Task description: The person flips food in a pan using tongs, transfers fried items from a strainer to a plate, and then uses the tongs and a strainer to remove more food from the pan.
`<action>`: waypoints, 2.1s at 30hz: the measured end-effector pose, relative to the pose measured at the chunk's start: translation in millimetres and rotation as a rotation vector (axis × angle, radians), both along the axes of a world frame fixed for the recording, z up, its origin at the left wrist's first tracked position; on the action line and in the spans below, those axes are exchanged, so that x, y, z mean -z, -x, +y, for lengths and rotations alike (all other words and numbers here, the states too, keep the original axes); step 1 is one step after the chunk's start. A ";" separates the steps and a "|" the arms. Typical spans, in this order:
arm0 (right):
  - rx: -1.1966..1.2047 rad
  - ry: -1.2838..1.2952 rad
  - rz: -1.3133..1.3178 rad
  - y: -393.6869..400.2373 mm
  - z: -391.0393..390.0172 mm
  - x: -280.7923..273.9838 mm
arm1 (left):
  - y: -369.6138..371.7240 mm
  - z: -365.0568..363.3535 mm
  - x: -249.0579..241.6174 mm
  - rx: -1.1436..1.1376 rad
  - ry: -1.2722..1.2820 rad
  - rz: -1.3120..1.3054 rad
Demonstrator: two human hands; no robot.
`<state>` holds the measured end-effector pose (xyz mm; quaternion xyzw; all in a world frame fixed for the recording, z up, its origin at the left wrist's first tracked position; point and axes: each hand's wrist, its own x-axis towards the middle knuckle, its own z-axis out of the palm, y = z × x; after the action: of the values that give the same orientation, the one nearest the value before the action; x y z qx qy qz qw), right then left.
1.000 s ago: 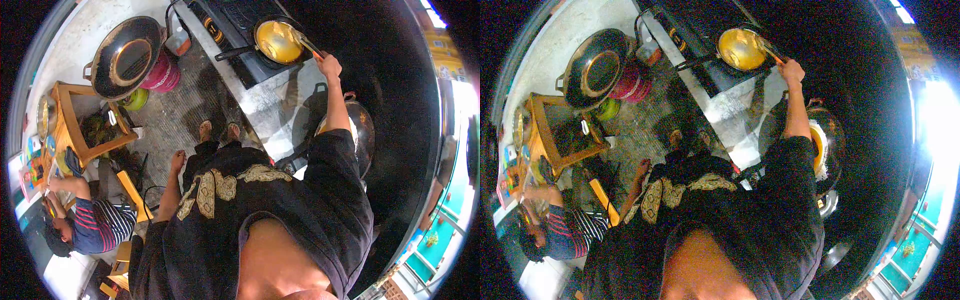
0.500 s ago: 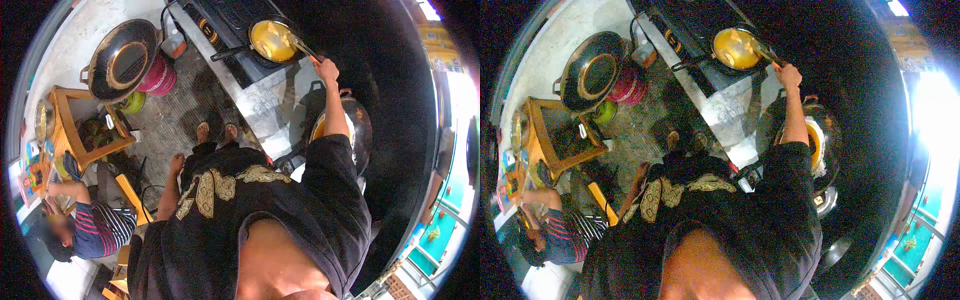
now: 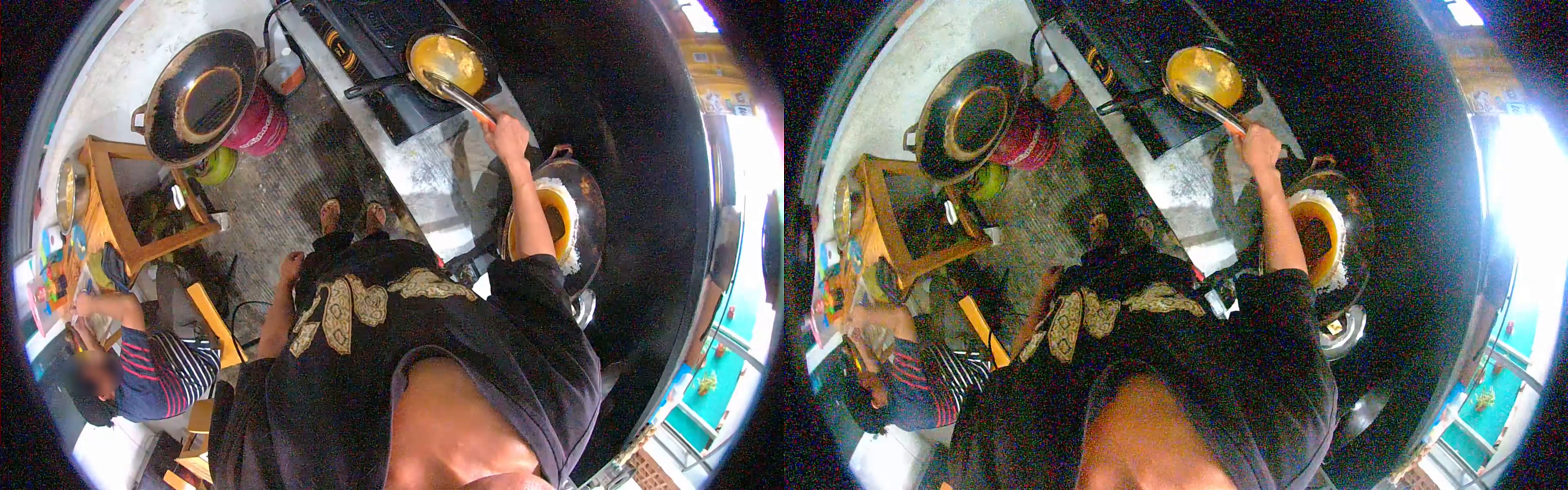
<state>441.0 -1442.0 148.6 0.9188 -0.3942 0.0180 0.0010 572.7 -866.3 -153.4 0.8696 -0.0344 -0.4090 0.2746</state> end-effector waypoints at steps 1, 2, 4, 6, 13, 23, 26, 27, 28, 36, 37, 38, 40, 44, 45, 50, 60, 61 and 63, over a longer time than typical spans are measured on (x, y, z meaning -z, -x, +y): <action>-0.032 0.039 -0.020 0.0 0.8 1.4 | -1.9 2.7 3.6 -0.027 0.050 0.027; -0.064 0.077 -0.041 0.3 1.2 4.2 | -4.8 6.0 7.0 -0.055 0.099 0.054; -0.096 0.128 -0.062 1.1 1.4 9.1 | -6.4 7.0 5.4 -0.090 0.174 0.097; -0.097 0.153 -0.065 0.4 1.0 13.2 | -8.1 3.7 -5.5 -0.107 0.223 0.128; -0.074 0.200 -0.082 -0.9 8.7 11.0 | -5.0 -12.0 -40.2 -0.031 0.128 0.016; 0.127 0.046 -0.010 0.3 -29.5 49.5 | 0.1 1.7 -33.3 -0.081 0.209 0.126; 0.182 -0.217 -0.106 7.2 -53.9 49.8 | -5.5 -4.0 -40.7 -0.099 0.149 0.160; 0.178 -0.322 -0.168 9.0 -62.5 46.5 | -7.2 -8.6 -49.6 -0.090 0.145 0.154; 0.262 -0.470 -0.152 13.0 -82.2 60.9 | -7.7 -10.8 -50.9 -0.088 0.137 0.164; 0.373 -0.294 -0.096 26.5 -95.1 40.8 | -6.3 -19.5 -49.2 -0.049 0.098 0.103; 0.354 -0.219 -0.097 25.6 -84.9 34.8 | -6.0 -19.2 -46.8 -0.030 0.095 0.087; 0.334 -0.145 -0.099 23.2 -72.7 26.6 | -6.3 -18.0 -43.2 -0.011 0.092 0.070; 0.313 -0.207 -0.110 17.3 -48.2 1.2 | -4.9 -17.6 -42.5 -0.008 0.085 0.047; 0.208 -0.024 -0.024 12.6 -21.9 9.7 | -3.8 -13.6 -31.6 -0.029 0.054 0.064; 0.179 0.039 -0.005 11.9 -18.6 14.5 | -4.5 -8.9 -18.9 -0.025 0.041 0.078; 0.102 0.146 -0.016 4.6 -7.2 25.6 | -7.3 -4.8 -10.4 0.062 0.112 0.005; 0.239 -0.758 -0.433 37.3 -87.0 91.4 | -4.0 -25.4 -60.5 -0.171 0.200 0.181; 0.308 -0.872 -0.366 35.7 -86.5 77.3 | -2.1 -24.8 -61.8 -0.157 0.178 0.153; 0.444 -1.094 -0.224 27.5 -81.4 30.3 | 1.5 -23.6 -65.0 -0.132 0.136 0.097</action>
<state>413.5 -1523.4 118.2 0.6743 -0.5264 -0.0915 -0.5097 571.2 -889.8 -88.4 0.8283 0.0084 -0.4286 0.3608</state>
